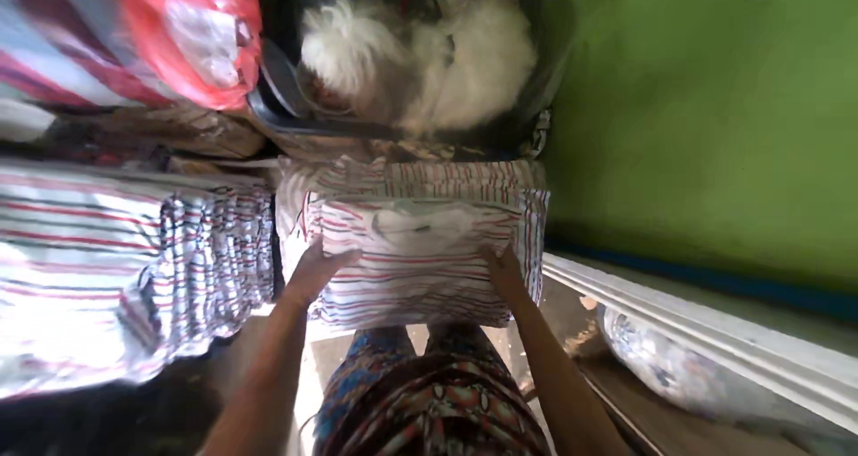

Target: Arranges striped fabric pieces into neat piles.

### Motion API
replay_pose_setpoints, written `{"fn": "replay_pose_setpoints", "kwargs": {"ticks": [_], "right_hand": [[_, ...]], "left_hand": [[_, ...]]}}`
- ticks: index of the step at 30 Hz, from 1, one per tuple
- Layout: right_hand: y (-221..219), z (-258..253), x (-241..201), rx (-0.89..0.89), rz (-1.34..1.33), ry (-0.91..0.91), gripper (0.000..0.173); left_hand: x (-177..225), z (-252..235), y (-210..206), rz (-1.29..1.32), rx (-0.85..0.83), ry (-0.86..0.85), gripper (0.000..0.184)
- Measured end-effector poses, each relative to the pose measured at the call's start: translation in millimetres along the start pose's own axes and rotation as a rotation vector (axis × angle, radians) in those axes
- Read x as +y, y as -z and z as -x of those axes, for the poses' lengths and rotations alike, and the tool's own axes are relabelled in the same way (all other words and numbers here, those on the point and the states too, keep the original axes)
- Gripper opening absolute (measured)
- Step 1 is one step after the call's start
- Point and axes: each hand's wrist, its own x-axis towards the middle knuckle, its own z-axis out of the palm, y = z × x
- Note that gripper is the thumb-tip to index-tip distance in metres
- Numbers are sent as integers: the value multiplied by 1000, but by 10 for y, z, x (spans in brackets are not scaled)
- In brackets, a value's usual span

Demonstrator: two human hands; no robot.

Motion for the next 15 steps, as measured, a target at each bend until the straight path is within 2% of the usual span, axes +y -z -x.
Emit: {"fn": "replay_pose_setpoints", "kwargs": {"ticks": [2,4,7,9,11,12,14,15], "right_hand": [[-9,-22,-114,-45,167,-32,65],[-28,-93,-187,-71,241,-79,67],[-47,-102,-130,-15,184,-60,68],[-20,50,-20,31,95,26,69],[-31,263,223,115,51,180,63],[-37,395,346,149,71,233,57],[-58,618,605,203,159,295,48],[-66,690,710,206,190,284,50]], "left_hand": [[-66,-4,6,-17,20,-18,54],[-104,-51,68,-8,-10,10,58],[-68,-29,85,-106,37,-2,62],[-209,124,129,-155,143,-108,60],[-506,399,173,-173,334,-241,40],[-677,555,178,-171,445,-233,36],[-956,789,103,-111,570,-18,39],[-1021,834,37,-24,539,147,44]]}}
